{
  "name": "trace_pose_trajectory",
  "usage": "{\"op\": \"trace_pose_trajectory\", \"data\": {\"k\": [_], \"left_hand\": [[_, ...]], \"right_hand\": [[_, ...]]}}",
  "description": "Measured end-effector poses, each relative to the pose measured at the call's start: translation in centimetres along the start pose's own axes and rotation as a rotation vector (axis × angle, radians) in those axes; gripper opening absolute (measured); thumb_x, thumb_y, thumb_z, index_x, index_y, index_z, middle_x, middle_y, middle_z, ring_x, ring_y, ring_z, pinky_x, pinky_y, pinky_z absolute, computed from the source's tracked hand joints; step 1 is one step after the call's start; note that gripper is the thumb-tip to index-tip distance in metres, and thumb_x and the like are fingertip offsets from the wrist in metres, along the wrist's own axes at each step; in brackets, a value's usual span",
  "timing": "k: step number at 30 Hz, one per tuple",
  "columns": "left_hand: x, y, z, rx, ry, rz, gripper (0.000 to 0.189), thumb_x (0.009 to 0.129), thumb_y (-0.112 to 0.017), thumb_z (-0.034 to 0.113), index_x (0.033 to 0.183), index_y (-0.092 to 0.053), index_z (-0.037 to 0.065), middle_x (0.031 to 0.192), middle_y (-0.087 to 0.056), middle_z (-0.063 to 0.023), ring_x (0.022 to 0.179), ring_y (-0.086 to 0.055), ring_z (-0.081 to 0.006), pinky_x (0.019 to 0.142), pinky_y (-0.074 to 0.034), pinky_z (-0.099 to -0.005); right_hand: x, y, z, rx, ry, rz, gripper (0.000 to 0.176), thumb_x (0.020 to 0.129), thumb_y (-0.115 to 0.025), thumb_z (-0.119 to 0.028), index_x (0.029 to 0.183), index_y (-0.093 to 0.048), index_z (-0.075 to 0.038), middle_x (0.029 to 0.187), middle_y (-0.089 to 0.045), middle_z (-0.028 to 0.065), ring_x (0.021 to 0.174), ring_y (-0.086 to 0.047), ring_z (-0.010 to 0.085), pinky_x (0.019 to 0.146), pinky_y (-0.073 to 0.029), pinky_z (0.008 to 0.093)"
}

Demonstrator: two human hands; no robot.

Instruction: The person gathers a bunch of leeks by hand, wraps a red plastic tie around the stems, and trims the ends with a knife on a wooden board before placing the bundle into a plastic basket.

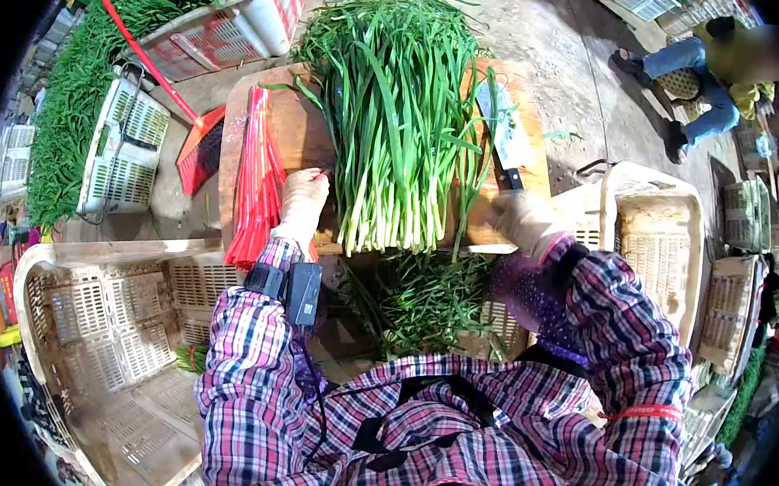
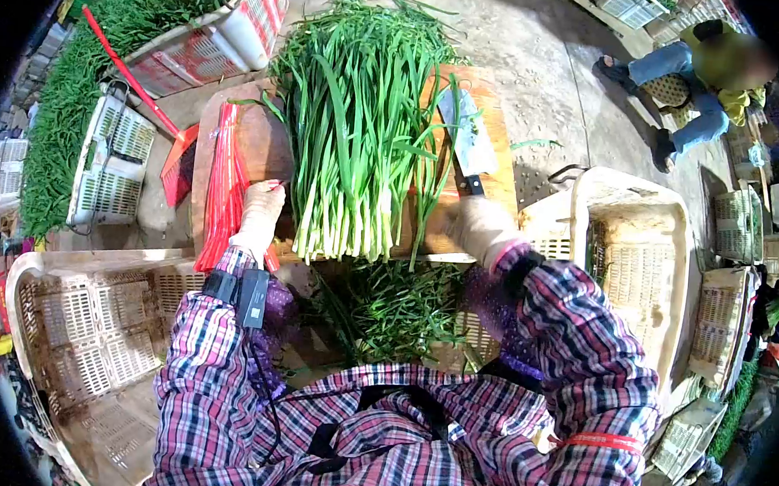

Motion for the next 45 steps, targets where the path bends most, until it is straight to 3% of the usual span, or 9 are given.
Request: {"op": "trace_pose_trajectory", "data": {"k": [4,11,15,17,19,31,33,36,45], "left_hand": [[-0.1,0.0,1.0,0.006,0.029,-0.036,0.027,0.081,-0.059,0.018,0.096,-0.065,-0.002,0.082,-0.067,-0.0106,0.073,-0.062,-0.0181,0.07,-0.047,-0.0314],[0.5,-0.6,-0.2,-0.072,-0.027,-0.023,0.028,0.079,-0.057,0.017,0.097,-0.064,-0.003,0.08,-0.067,-0.0099,0.073,-0.061,-0.0166,0.07,-0.047,-0.0302],[-0.4,-0.3,0.8,-0.001,-0.005,-0.036,0.029,0.08,-0.057,0.018,0.099,-0.064,-0.002,0.084,-0.067,-0.013,0.076,-0.062,-0.019,0.072,-0.047,-0.0316],[-0.6,-0.3,1.4,0.017,-0.007,-0.032,0.028,0.081,-0.058,0.018,0.098,-0.064,-0.002,0.084,-0.067,-0.0125,0.076,-0.062,-0.0187,0.072,-0.047,-0.0311],[-0.6,-0.3,1.0,-0.067,0.017,-0.046,0.027,0.081,-0.059,0.018,0.098,-0.065,-0.002,0.084,-0.068,-0.0122,0.076,-0.062,-0.018,0.072,-0.047,-0.0308],[-0.9,-0.3,0.9,-0.212,-0.005,-0.047,0.025,0.082,-0.06,0.019,0.093,-0.065,-0.003,0.072,-0.063,-0.0042,0.064,-0.055,-0.0131,0.063,-0.044,-0.0297],[-0.6,-0.5,0.4,-0.209,-0.014,-0.013,0.012,0.081,-0.057,0.009,0.075,-0.063,0.001,0.064,-0.047,0.0082,0.056,-0.039,-0.0048,0.049,-0.032,-0.023],[-0.8,-0.5,0.5,-0.199,0.004,-0.016,0.016,0.081,-0.058,0.013,0.084,-0.063,-0.002,0.071,-0.055,0.0013,0.063,-0.048,-0.0091,0.059,-0.039,-0.0261],[-1.8,-0.5,0.7,-0.396,0.076,-0.063,0.014,0.084,-0.059,0.013,0.088,-0.063,0.0,0.068,-0.052,0.0063,0.057,-0.042,-0.0043,0.051,-0.035,-0.021]], "right_hand": [[-3.1,-4.6,-1.6,0.225,-0.167,-0.244,0.057,0.078,-0.058,-0.058,0.085,-0.068,-0.002,0.077,-0.066,0.0141,0.076,-0.063,0.0303,0.075,-0.047,0.0374],[-1.5,-11.8,-0.9,1.182,-0.48,-0.372,0.043,0.086,-0.054,-0.047,0.086,-0.066,-0.005,0.072,-0.065,0.0135,0.053,-0.058,0.0193,0.046,-0.046,0.0349],[-2.6,-7.6,-3.3,0.824,-0.395,-0.102,0.037,0.088,-0.047,-0.036,0.088,-0.065,-0.003,0.076,-0.066,0.016,0.061,-0.061,0.0252,0.054,-0.048,0.0381],[-1.4,-6.3,-4.2,0.407,-0.004,0.038,0.038,0.086,-0.048,-0.034,0.093,-0.063,-0.001,0.082,-0.065,0.0194,0.074,-0.062,0.034,0.068,-0.049,0.0415],[-1.4,-4.0,-7.2,0.032,-0.067,-0.149,0.038,0.085,-0.048,-0.036,0.098,-0.064,-0.004,0.089,-0.063,0.0216,0.09,-0.06,0.0368,0.08,-0.046,0.0439],[-2.2,-1.0,-4.2,-0.119,-0.011,-0.258,0.05,0.082,-0.053,-0.055,0.103,-0.065,-0.011,0.092,-0.065,0.0152,0.09,-0.061,0.0317,0.081,-0.046,0.039],[-2.7,1.2,-3.8,-0.029,-0.039,-0.124,0.041,0.079,-0.062,-0.045,0.096,-0.065,-0.009,0.088,-0.065,0.0145,0.085,-0.062,0.0301,0.075,-0.047,0.0393],[-0.8,1.5,-2.5,-0.152,0.055,0.223,0.032,0.079,-0.064,-0.036,0.097,-0.062,-0.01,0.092,-0.061,0.0125,0.089,-0.059,0.0304,0.074,-0.046,0.041],[4.7,0.6,-3.2,-0.438,0.058,0.183,0.018,0.078,-0.057,-0.018,0.091,-0.067,-0.011,0.093,-0.065,0.0135,0.088,-0.062,0.0306,0.073,-0.048,0.0418]]}}
Point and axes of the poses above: each hand's wrist, its own x-axis towards the middle knuckle, its own y-axis out of the back of the hand, z = x × y, the point moved 3 cm from there along x, towards the middle knuckle
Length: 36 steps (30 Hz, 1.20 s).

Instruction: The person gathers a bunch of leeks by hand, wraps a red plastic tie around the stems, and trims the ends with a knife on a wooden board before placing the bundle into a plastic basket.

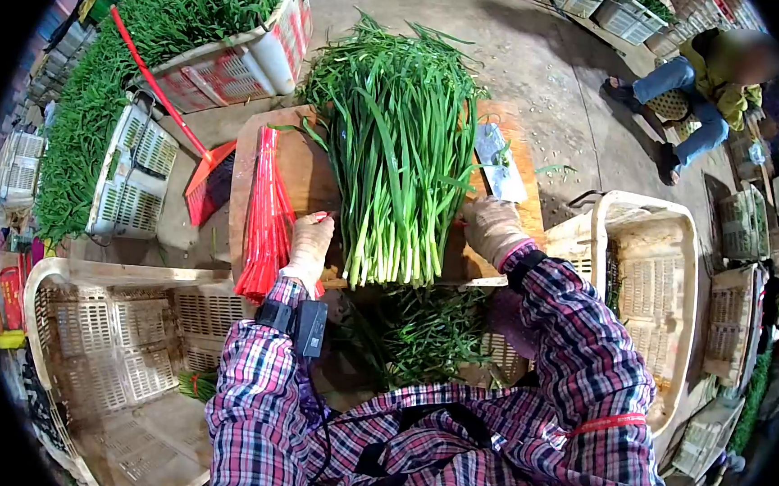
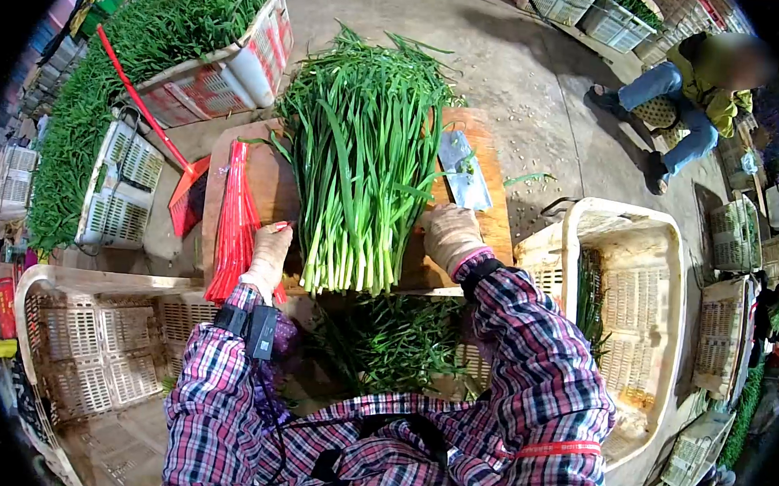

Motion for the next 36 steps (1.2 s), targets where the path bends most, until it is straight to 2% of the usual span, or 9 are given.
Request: {"op": "trace_pose_trajectory", "data": {"k": [4,8,11,14,17,22,26,28,36], "left_hand": [[-0.7,-0.4,0.8,-0.068,-0.025,-0.003,0.013,0.085,-0.057,0.013,0.084,-0.064,0.001,0.066,-0.051,0.0072,0.056,-0.041,-0.004,0.05,-0.034,-0.0218],[-0.3,-0.8,0.1,-0.157,-0.047,0.049,0.013,0.086,-0.057,0.012,0.084,-0.064,0.001,0.069,-0.052,0.0067,0.059,-0.043,-0.0042,0.053,-0.035,-0.0215],[-0.8,-1.0,0.6,-0.258,-0.06,0.092,0.014,0.086,-0.059,0.012,0.086,-0.066,-0.001,0.075,-0.059,0.0031,0.063,-0.048,-0.0063,0.059,-0.039,-0.0221],[-0.6,-0.6,0.0,-0.189,-0.021,0.132,0.017,0.085,-0.059,0.012,0.09,-0.067,-0.002,0.078,-0.062,0.0013,0.069,-0.053,-0.0083,0.065,-0.042,-0.0226],[-0.3,-0.6,-0.8,-0.168,-0.077,0.177,0.017,0.085,-0.059,0.013,0.09,-0.067,-0.001,0.078,-0.063,0.0008,0.068,-0.053,-0.0084,0.064,-0.042,-0.0231],[-0.2,-0.7,-0.5,-0.153,-0.081,0.147,0.017,0.084,-0.059,0.014,0.09,-0.067,-0.001,0.08,-0.065,-0.0013,0.07,-0.054,-0.0091,0.065,-0.043,-0.0229],[-0.5,-0.9,-0.3,-0.321,-0.003,0.074,0.017,0.084,-0.06,0.015,0.09,-0.066,0.001,0.081,-0.064,-0.0002,0.071,-0.055,-0.0087,0.067,-0.044,-0.0229],[-1.6,-1.0,1.3,-0.397,-0.018,-0.002,0.016,0.084,-0.059,0.015,0.087,-0.066,0.002,0.079,-0.063,0.0008,0.071,-0.054,-0.0078,0.067,-0.043,-0.0225],[-2.2,-0.9,4.5,-0.137,-0.07,0.02,0.011,0.083,-0.064,0.01,0.088,-0.066,0.001,0.076,-0.06,0.0027,0.071,-0.051,-0.006,0.067,-0.042,-0.0212]], "right_hand": [[-0.6,0.7,0.6,0.121,0.055,-0.067,0.021,0.077,-0.058,-0.017,0.095,-0.065,-0.008,0.092,-0.065,0.0135,0.089,-0.062,0.0279,0.074,-0.049,0.0372],[-0.1,-3.4,2.7,0.789,0.034,-0.103,0.026,0.076,-0.066,-0.011,0.1,-0.057,-0.006,0.085,-0.065,0.0097,0.078,-0.063,0.0217,0.065,-0.049,0.0326],[-1.1,-4.0,2.6,1.706,-0.018,-0.265,0.025,0.078,-0.065,-0.002,0.101,-0.057,-0.01,0.084,-0.065,0.0054,0.066,-0.061,0.0125,0.049,-0.046,0.0254],[-1.3,-4.4,2.4,1.906,-0.025,-0.252,0.028,0.079,-0.061,0.005,0.103,-0.056,-0.008,0.092,-0.064,0.0071,0.078,-0.063,0.0158,0.063,-0.056,0.0311],[-1.4,-4.1,2.0,1.97,0.007,-0.22,0.028,0.079,-0.058,0.006,0.103,-0.056,-0.006,0.093,-0.064,0.0071,0.08,-0.065,0.0187,0.069,-0.058,0.0341],[-0.8,-4.5,2.0,2.023,0.008,-0.147,0.02,0.081,-0.067,-0.013,0.098,-0.06,-0.004,0.093,-0.066,0.0089,0.078,-0.065,0.0198,0.066,-0.058,0.0352],[-0.6,-6.6,3.0,1.965,-0.18,-0.125,0.011,0.084,-0.065,-0.013,0.084,-0.057,-0.006,0.075,-0.065,0.0074,0.06,-0.063,0.0172,0.049,-0.052,0.0299],[-1.5,-4.8,3.0,1.688,-0.307,-0.239,0.007,0.086,-0.062,-0.012,0.086,-0.056,-0.007,0.074,-0.065,0.0066,0.058,-0.062,0.0163,0.048,-0.051,0.0295],[0.5,1.7,-0.9,1.244,0.087,-0.203,0.006,0.083,-0.065,-0.011,0.086,-0.064,-0.006,0.071,-0.062,-0.0013,0.061,-0.056,0.0068,0.052,-0.046,0.0211]]}}
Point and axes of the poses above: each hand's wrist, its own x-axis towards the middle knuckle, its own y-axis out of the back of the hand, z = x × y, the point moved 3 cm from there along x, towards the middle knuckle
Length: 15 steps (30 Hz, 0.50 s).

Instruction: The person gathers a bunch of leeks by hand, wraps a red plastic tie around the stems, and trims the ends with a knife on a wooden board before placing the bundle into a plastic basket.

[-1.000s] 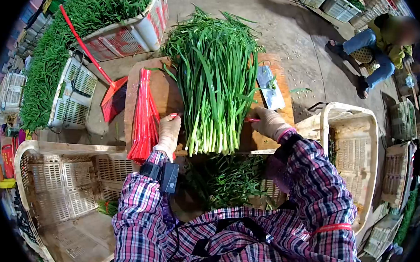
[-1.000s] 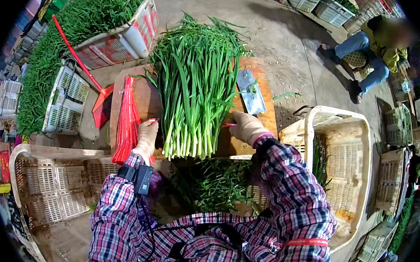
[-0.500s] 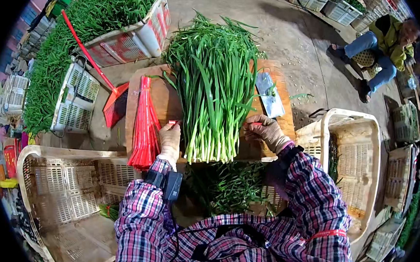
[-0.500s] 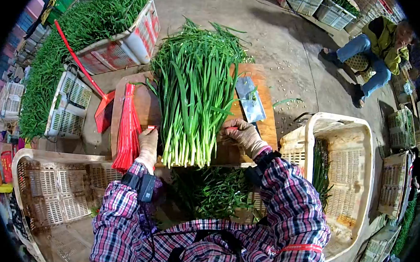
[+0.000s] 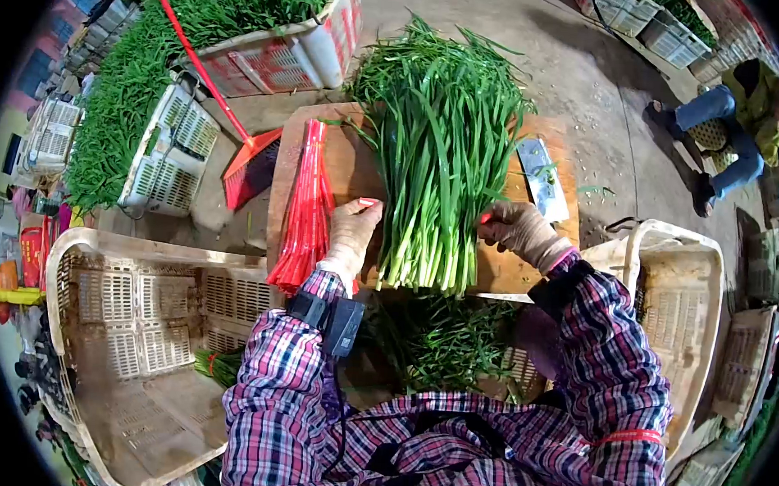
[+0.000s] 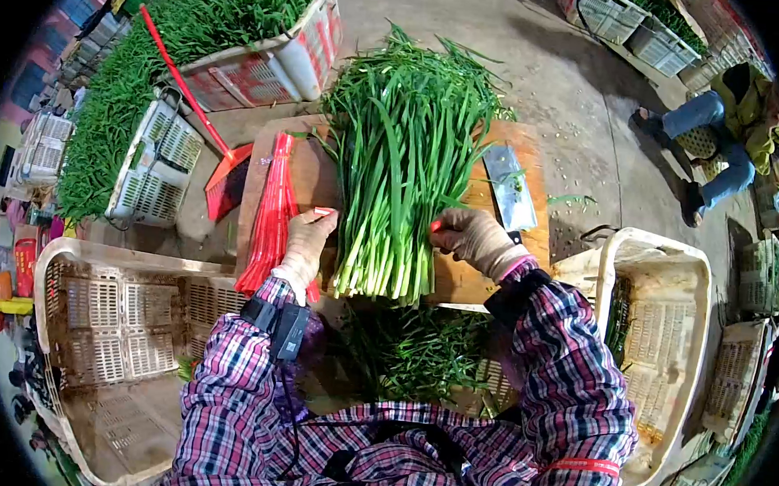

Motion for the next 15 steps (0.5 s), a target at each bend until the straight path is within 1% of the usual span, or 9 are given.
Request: {"op": "trace_pose_trajectory", "data": {"k": [1,4,6,8,9,10,13,14,15], "left_hand": [[0.8,0.3,-0.7,0.029,-0.04,-0.022,0.009,0.083,-0.063,0.007,0.088,-0.066,0.001,0.081,-0.062,0.0019,0.073,-0.054,-0.0076,0.071,-0.045,-0.022],[0.4,0.3,1.6,0.155,-0.068,-0.069,0.011,0.083,-0.064,0.013,0.085,-0.066,0.002,0.078,-0.062,0.0028,0.071,-0.053,-0.0069,0.068,-0.043,-0.0221],[0.0,0.4,3.6,0.37,-0.098,-0.028,0.013,0.081,-0.064,0.014,0.083,-0.067,0.001,0.075,-0.063,0.0015,0.069,-0.054,-0.0073,0.066,-0.044,-0.0239],[1.0,1.1,4.2,0.561,-0.094,-0.035,0.016,0.078,-0.063,0.018,0.078,-0.066,0.003,0.065,-0.062,-0.0053,0.061,-0.054,-0.0103,0.061,-0.045,-0.0294],[-0.6,0.9,5.8,0.58,-0.071,-0.007,0.019,0.076,-0.06,0.022,0.077,-0.067,0.005,0.068,-0.064,-0.0126,0.062,-0.061,-0.0208,0.062,-0.047,-0.0353],[-0.2,1.7,5.7,0.593,-0.073,0.011,0.019,0.076,-0.06,0.022,0.077,-0.067,0.005,0.068,-0.064,-0.0126,0.062,-0.061,-0.0208,0.062,-0.047,-0.0353],[2.0,3.5,4.3,0.973,-0.062,-0.006,0.026,0.074,-0.052,0.028,0.078,-0.068,0.008,0.082,-0.061,-0.0211,0.081,-0.061,-0.0363,0.07,-0.047,-0.0445],[2.3,3.8,4.2,1.077,-0.036,0.017,0.027,0.074,-0.052,0.028,0.077,-0.068,0.006,0.081,-0.062,-0.0206,0.08,-0.063,-0.0348,0.071,-0.048,-0.0437],[1.9,4.0,4.5,1.127,-0.067,0.052,0.027,0.075,-0.051,0.027,0.077,-0.068,0.005,0.081,-0.063,-0.021,0.08,-0.063,-0.0348,0.071,-0.049,-0.0438]], "right_hand": [[0.1,-0.6,-1.4,0.019,-0.007,-0.023,0.007,0.081,-0.065,-0.012,0.085,-0.064,-0.006,0.064,-0.057,-0.0026,0.055,-0.049,0.0056,0.049,-0.04,0.0224],[1.3,-2.4,-3.8,0.002,0.01,-0.116,0.009,0.08,-0.065,-0.011,0.087,-0.064,-0.004,0.065,-0.058,-0.0006,0.059,-0.052,0.0087,0.056,-0.043,0.0254],[2.4,-3.9,-4.2,-0.158,0.131,-0.123,0.018,0.078,-0.066,-0.019,0.087,-0.063,-0.003,0.066,-0.06,0.0077,0.061,-0.055,0.017,0.061,-0.045,0.0332],[3.0,-5.7,-5.0,-0.243,0.151,-0.163,0.011,0.08,-0.065,-0.013,0.086,-0.063,-0.004,0.062,-0.057,0.0004,0.055,-0.05,0.0092,0.05,-0.041,0.0264],[3.2,-6.3,-5.1,-0.351,0.245,-0.171,0.015,0.079,-0.066,-0.016,0.086,-0.062,-0.004,0.061,-0.055,0.0016,0.055,-0.05,0.0113,0.052,-0.042,0.0294],[2.9,-7.1,-5.5,-0.331,0.227,-0.178,0.018,0.077,-0.067,-0.019,0.086,-0.062,-0.004,0.06,-0.055,0.0031,0.056,-0.051,0.0124,0.055,-0.043,0.0301],[2.6,-9.8,-5.3,-0.33,0.331,-0.102,0.016,0.076,-0.066,-0.017,0.085,-0.061,-0.004,0.063,-0.057,0.0051,0.06,-0.052,0.0128,0.059,-0.044,0.0301],[3.0,-10.8,-4.5,-0.27,0.315,-0.105,0.02,0.076,-0.065,-0.023,0.087,-0.062,-0.007,0.073,-0.061,0.0159,0.072,-0.06,0.0317,0.066,-0.046,0.0398],[3.4,-11.8,-3.6,-0.192,0.301,-0.088,0.02,0.076,-0.065,-0.023,0.088,-0.063,-0.007,0.073,-0.061,0.0163,0.072,-0.06,0.0321,0.066,-0.046,0.0397]]}}
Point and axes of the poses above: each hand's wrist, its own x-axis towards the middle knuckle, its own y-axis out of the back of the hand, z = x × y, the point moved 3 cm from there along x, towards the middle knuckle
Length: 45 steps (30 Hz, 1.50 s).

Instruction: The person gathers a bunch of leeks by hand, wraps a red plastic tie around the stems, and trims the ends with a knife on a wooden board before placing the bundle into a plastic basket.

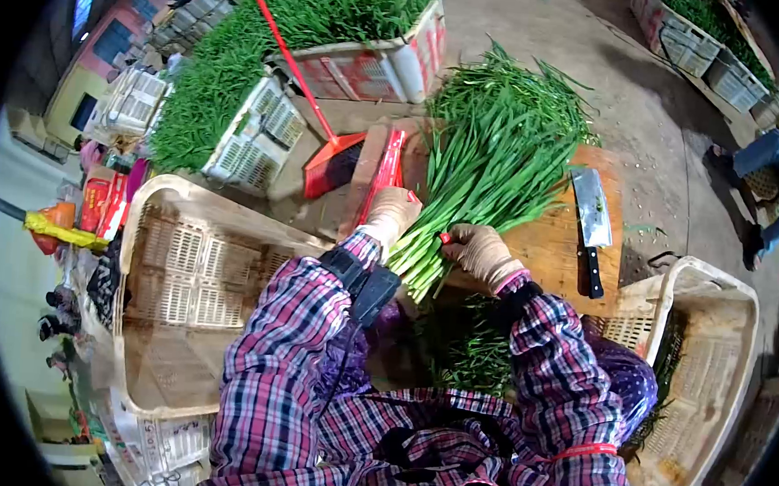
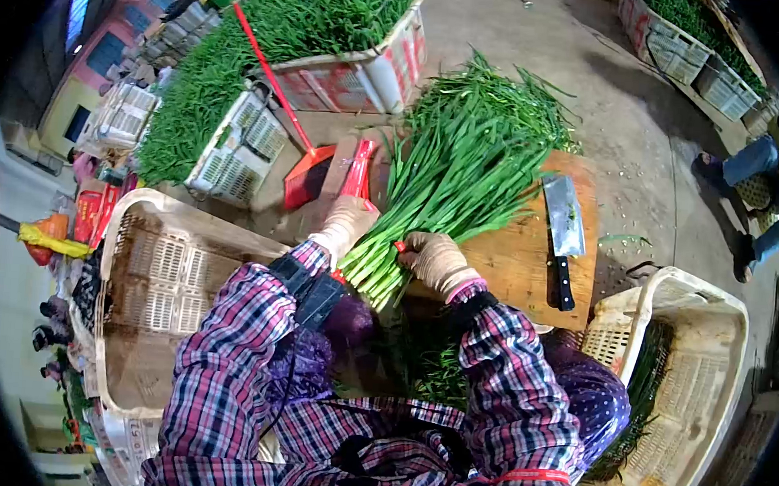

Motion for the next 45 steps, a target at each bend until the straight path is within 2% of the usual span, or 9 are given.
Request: {"op": "trace_pose_trajectory", "data": {"k": [7,14,18,22,28,31,37,42,45], "left_hand": [[-1.8,-0.3,0.4,0.156,0.322,0.336,0.025,0.075,-0.06,0.029,0.077,-0.068,0.005,0.077,-0.064,-0.0197,0.077,-0.063,-0.0353,0.069,-0.049,-0.0427],[-5.7,-3.6,-0.9,-0.423,0.042,0.719,0.026,0.084,-0.054,0.028,0.083,-0.066,0.005,0.083,-0.065,-0.0169,0.078,-0.061,-0.0327,0.072,-0.047,-0.0404],[-5.3,-3.6,-1.9,-0.498,0.005,0.666,0.028,0.083,-0.056,0.031,0.085,-0.067,0.005,0.084,-0.065,-0.0164,0.078,-0.062,-0.0309,0.073,-0.048,-0.0379],[-5.3,-2.6,-1.9,-0.317,0.052,0.518,0.029,0.083,-0.057,0.035,0.086,-0.067,0.009,0.086,-0.065,-0.0137,0.079,-0.062,-0.0309,0.072,-0.047,-0.0386],[-5.5,-1.1,0.0,-1.34,-0.341,0.276,0.024,0.081,-0.06,0.025,0.085,-0.066,0.002,0.082,-0.065,-0.0105,0.079,-0.063,-0.022,0.072,-0.048,-0.0317],[-5.9,1.4,2.7,-0.727,-0.339,0.228,0.022,0.077,-0.065,0.021,0.09,-0.067,0.003,0.087,-0.066,-0.0129,0.082,-0.064,-0.0241,0.074,-0.049,-0.0324],[-3.1,-3.2,2.7,-0.577,-0.19,0.157,0.014,0.081,-0.063,0.012,0.087,-0.068,0.001,0.081,-0.068,-0.0088,0.074,-0.063,-0.0132,0.068,-0.049,-0.0281],[-0.9,-2.1,3.6,-0.506,-0.113,-0.021,0.02,0.078,-0.062,0.023,0.084,-0.069,0.005,0.08,-0.066,-0.014,0.073,-0.065,-0.0224,0.07,-0.049,-0.0336],[2.4,-3.3,4.3,0.03,-0.158,-0.111,0.02,0.078,-0.059,0.024,0.085,-0.069,0.008,0.085,-0.065,-0.017,0.083,-0.063,-0.0321,0.075,-0.049,-0.0376]], "right_hand": [[-0.2,-2.9,0.1,0.027,-0.058,0.173,0.02,0.08,-0.064,-0.026,0.091,-0.063,-0.01,0.076,-0.062,0.0174,0.077,-0.06,0.0335,0.068,-0.046,0.041],[0.4,-5.9,2.3,-0.158,0.076,0.166,0.012,0.081,-0.061,-0.019,0.082,-0.061,-0.007,0.071,-0.061,0.0144,0.069,-0.061,0.0311,0.06,-0.048,0.0383],[-3.2,-2.4,-5.2,-0.738,0.134,-0.107,0.019,0.077,-0.059,-0.016,0.094,-0.061,-0.009,0.093,-0.064,0.0128,0.087,-0.064,0.0297,0.069,-0.051,0.0406],[-2.6,-2.5,-7.7,-0.869,0.268,0.021,0.024,0.082,-0.052,-0.026,0.094,-0.06,-0.006,0.091,-0.06,0.0086,0.091,-0.06,0.0266,0.08,-0.049,0.0407],[-3.3,-0.1,-12.2,-0.906,0.853,0.341,0.02,0.08,-0.053,-0.026,0.091,-0.062,-0.012,0.089,-0.059,0.0013,0.102,-0.052,0.0208,0.107,-0.025,0.045],[-1.6,1.8,-10.9,-0.908,0.508,0.105,0.013,0.075,-0.06,-0.024,0.086,-0.066,-0.022,0.095,-0.06,-0.0021,0.101,-0.053,0.0204,0.106,-0.023,0.0455],[0.9,1.4,-2.4,-0.529,0.425,0.243,0.012,0.065,-0.071,-0.018,0.073,-0.064,-0.013,0.08,-0.059,0.0043,0.087,-0.054,0.0286,0.082,-0.042,0.0386],[1.5,1.8,-1.5,-0.286,0.437,0.325,0.013,0.063,-0.072,-0.006,0.072,-0.062,-0.007,0.075,-0.058,0.0087,0.075,-0.056,0.03,0.067,-0.046,0.0365],[2.1,2.0,-0.8,-0.142,0.349,0.282,0.014,0.062,-0.073,-0.012,0.074,-0.066,-0.01,0.077,-0.059,0.0075,0.079,-0.057,0.0289,0.071,-0.045,0.0367]]}}
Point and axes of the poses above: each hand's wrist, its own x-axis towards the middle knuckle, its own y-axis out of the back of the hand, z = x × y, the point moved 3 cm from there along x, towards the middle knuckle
